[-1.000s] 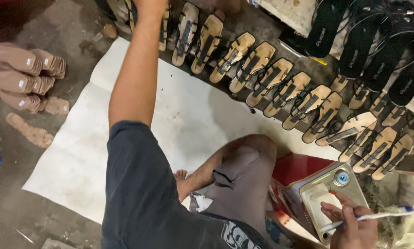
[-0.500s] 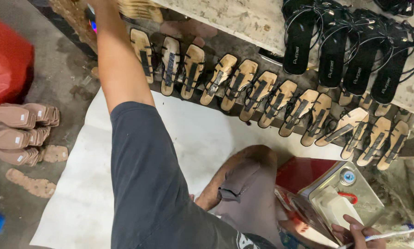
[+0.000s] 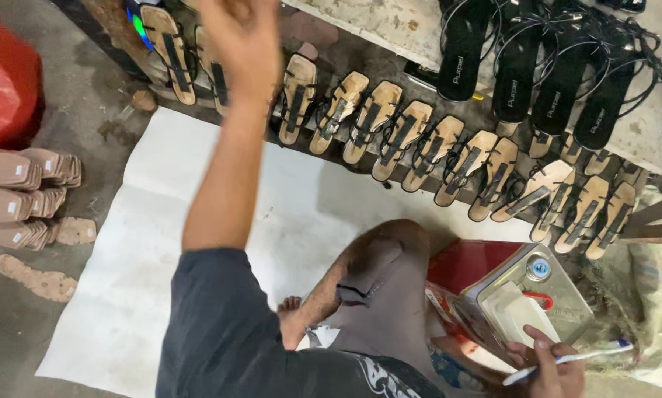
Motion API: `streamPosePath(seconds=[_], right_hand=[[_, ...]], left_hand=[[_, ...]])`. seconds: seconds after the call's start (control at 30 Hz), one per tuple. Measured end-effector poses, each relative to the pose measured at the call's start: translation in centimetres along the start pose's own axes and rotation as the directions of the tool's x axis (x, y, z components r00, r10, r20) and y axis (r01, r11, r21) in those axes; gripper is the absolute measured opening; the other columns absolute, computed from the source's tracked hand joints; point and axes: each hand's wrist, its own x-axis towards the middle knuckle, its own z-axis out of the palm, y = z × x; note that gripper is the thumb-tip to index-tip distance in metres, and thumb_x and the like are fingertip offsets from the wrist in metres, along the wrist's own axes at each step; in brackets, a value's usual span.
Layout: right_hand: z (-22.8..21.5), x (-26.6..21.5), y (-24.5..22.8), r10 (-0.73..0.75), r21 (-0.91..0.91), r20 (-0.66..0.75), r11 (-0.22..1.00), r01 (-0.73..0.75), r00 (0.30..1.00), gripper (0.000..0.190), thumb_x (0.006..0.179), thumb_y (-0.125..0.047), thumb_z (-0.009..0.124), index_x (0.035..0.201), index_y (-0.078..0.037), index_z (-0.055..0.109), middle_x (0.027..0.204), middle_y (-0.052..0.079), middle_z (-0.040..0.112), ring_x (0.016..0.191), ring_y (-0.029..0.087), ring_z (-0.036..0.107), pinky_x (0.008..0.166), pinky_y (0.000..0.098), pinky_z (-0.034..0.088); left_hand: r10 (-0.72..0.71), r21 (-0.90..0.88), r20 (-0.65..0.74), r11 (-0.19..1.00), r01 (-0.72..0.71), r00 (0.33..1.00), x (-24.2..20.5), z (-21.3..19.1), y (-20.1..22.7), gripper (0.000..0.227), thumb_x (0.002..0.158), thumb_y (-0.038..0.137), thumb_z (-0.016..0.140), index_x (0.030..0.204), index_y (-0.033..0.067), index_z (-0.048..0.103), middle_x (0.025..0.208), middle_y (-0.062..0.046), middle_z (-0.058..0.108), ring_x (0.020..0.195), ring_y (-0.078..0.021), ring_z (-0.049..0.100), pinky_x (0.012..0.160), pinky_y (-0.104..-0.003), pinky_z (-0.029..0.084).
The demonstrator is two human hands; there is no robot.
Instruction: The person sits on the floor and applies glue to the straps of multiple sandals using a toothbrush. They pick up each sandal from a nearby rack, apply the glue, and return it to the rack.
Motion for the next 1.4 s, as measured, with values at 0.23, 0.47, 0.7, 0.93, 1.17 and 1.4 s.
streamPosePath(seconds=[0.23,0.47,0.7,0.93,1.17,1.4], right_hand=[[3.9,-3.5,-0.3,0.006,0.125,0.134,0.992,-0.023,0.991,0.021,0.105,-0.006,0.058,0.113,-0.006,0.039,0.123,0.031,0.062,0.085,0.036,0.07,0.068,0.0436,0.06],[3.2,-4.8,1.3,-0.04,0.258,0.14,0.966,0.002,0.989,0.021,0.104,-0.005,0.061,0.113,-0.007,0.042,0.122,0.028,0.063,0.085,0.032,0.07,0.068,0.0396,0.058],[-0.4,-6.0,2.7,-0.005,0.329,0.149,0.943,-0.044,0.989,0.022,0.103,-0.005,0.063,0.113,-0.009,0.044,0.121,0.025,0.064,0.084,0.028,0.07,0.068,0.0356,0.056],[-3.5,-8.8,1.8,-0.055,0.3,0.081,0.953,0.028,0.995,0.02,0.098,0.0,0.056,0.114,-0.007,0.047,0.116,0.021,0.063,0.091,0.027,0.065,0.081,0.0381,0.053],[-6.7,-9.7,3.4,0.018,0.405,0.012,0.914,-0.022,1.0,0.017,0.102,0.0,0.056,0.109,-0.008,0.042,0.113,0.023,0.064,0.08,0.027,0.067,0.074,0.0385,0.055],[-6.1,-9.3,3.2,-0.041,0.367,0.015,0.93,0.033,0.999,0.016,0.103,0.001,0.056,0.107,-0.007,0.042,0.113,0.025,0.064,0.083,0.028,0.067,0.077,0.038,0.054]], left_hand=[[0.233,-0.65,0.756,0.16,0.743,0.612,-32.3,22.6,0.3,0.104,0.087,0.083,0.03,0.124,-0.0083,0.062,0.132,-0.021,0.061,0.121,-0.0294,0.061,0.1,-0.04,0.05],[0.133,-0.23,0.97,0.236,0.944,0.203,-42.3,22.8,-3.0,0.105,0.089,0.075,0.008,0.136,0.0013,0.065,0.136,-0.014,0.06,0.125,-0.0236,0.051,0.111,-0.038,0.038],[0.06,0.023,0.998,-0.058,0.998,-0.019,-45.1,23.2,-1.0,0.095,0.091,0.074,0.025,0.141,-0.0001,0.056,0.139,-0.01,0.057,0.124,-0.0182,0.054,0.109,-0.031,0.038],[-0.664,0.207,0.698,0.546,0.812,0.269,-34.4,18.4,-8.3,0.025,0.112,0.022,0.057,0.115,-0.0007,0.067,0.118,-0.01,0.073,0.094,-0.0182,0.071,0.087,-0.035,0.06],[-0.533,0.198,-0.274,0.783,0.59,0.8,-16.7,9.0,-15.9,0.054,0.095,0.055,0.077,0.104,0.0038,0.062,0.08,0.001,0.046,0.064,-0.0092,0.047,0.052,-0.025,0.039],[-0.45,0.15,0.078,0.888,0.436,0.89,-9.9,9.0,-17.6,0.05,0.094,0.025,0.08,0.134,0.0037,0.061,0.12,-0.008,0.072,0.106,-0.0209,0.073,0.086,-0.032,0.064]])
